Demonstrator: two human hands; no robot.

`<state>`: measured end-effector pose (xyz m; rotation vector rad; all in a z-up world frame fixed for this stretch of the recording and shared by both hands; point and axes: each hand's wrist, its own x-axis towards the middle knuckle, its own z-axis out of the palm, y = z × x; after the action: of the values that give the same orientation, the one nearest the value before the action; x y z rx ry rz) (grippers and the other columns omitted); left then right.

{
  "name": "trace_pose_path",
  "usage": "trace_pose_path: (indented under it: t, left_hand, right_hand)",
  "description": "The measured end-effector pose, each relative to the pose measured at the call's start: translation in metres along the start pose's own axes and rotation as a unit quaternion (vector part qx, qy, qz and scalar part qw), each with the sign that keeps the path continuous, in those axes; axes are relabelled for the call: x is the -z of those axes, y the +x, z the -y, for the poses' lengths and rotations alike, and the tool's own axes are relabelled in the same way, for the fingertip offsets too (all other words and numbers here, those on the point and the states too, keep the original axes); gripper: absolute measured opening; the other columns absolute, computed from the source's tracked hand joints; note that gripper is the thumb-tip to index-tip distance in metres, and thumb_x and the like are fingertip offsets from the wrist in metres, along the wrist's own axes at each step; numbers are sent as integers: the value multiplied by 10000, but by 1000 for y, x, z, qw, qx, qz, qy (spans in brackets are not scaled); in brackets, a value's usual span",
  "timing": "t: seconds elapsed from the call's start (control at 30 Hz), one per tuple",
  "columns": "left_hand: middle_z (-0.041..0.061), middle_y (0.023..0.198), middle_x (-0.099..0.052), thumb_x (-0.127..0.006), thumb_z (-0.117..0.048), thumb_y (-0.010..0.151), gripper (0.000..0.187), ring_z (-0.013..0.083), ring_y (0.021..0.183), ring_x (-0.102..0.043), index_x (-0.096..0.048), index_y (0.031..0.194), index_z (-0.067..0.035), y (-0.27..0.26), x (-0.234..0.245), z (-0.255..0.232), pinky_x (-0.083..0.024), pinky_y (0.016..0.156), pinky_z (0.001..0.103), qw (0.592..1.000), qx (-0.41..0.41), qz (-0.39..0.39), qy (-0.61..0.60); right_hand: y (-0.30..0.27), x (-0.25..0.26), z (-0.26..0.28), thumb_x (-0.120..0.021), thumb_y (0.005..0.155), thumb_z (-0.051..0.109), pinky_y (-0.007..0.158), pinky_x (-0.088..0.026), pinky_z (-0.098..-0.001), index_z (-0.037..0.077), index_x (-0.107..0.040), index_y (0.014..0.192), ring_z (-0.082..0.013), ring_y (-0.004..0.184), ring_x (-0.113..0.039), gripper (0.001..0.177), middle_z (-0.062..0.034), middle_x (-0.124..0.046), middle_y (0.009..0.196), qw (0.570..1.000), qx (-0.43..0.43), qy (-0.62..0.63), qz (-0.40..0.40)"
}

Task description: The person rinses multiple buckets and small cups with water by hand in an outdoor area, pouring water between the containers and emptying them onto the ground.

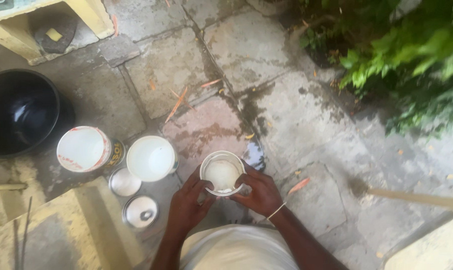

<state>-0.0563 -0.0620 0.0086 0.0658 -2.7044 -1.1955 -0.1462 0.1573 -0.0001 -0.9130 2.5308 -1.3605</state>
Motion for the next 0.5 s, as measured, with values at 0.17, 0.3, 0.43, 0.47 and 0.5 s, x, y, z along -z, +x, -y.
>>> trace_pose_path:
  t: [0.17, 0.3, 0.43, 0.47, 0.5]
  left_hand:
    - [135, 1462, -572, -834, -127, 729, 341, 299, 793, -763, -674, 1030, -117, 59, 37, 33, -615, 682, 398, 997, -1, 13, -75]
    - [110, 1512, -544, -840, -147, 730, 311, 331, 860, -742, -659, 982, -127, 106, 65, 58, -601, 721, 420, 998, 21, 8, -52]
    - [109, 1533, -538, -825, -138, 740, 308, 369, 1040, -717, -651, 994, -127, 138, 88, 76, -594, 794, 442, 998, 27, -29, -53]
    - [101, 1550, -531, -820, -142, 752, 297, 364, 1036, -716, -656, 1000, -129, 150, 93, 81, -596, 797, 443, 996, 64, -12, -65]
    - [120, 1549, -520, -812, -130, 753, 315, 376, 1074, -703, -662, 1029, -131, 161, 97, 87, -594, 819, 445, 995, 53, -35, -72]
  right_hand:
    - [70, -14, 2, -954, 648, 224, 861, -603, -390, 66, -702, 851, -325, 1078, -730, 360, -186, -713, 1245, 1000, -7, -7, -12]
    - [136, -26, 7, -961, 625, 218, 834, -600, -395, 72, -736, 838, -310, 1026, -743, 342, -146, -751, 1105, 999, -28, -28, 1]
    - [193, -34, 16, -958, 624, 206, 800, -591, -384, 66, -733, 845, -316, 991, -739, 345, -150, -743, 1118, 999, 18, -37, 0]
    - [210, -35, 16, -958, 617, 198, 801, -584, -388, 57, -719, 832, -336, 1023, -726, 351, -167, -731, 1160, 996, 74, -39, -19]
    - [227, -36, 16, -963, 622, 205, 774, -585, -376, 65, -735, 842, -311, 963, -735, 347, -137, -747, 1091, 998, 51, -44, 0]
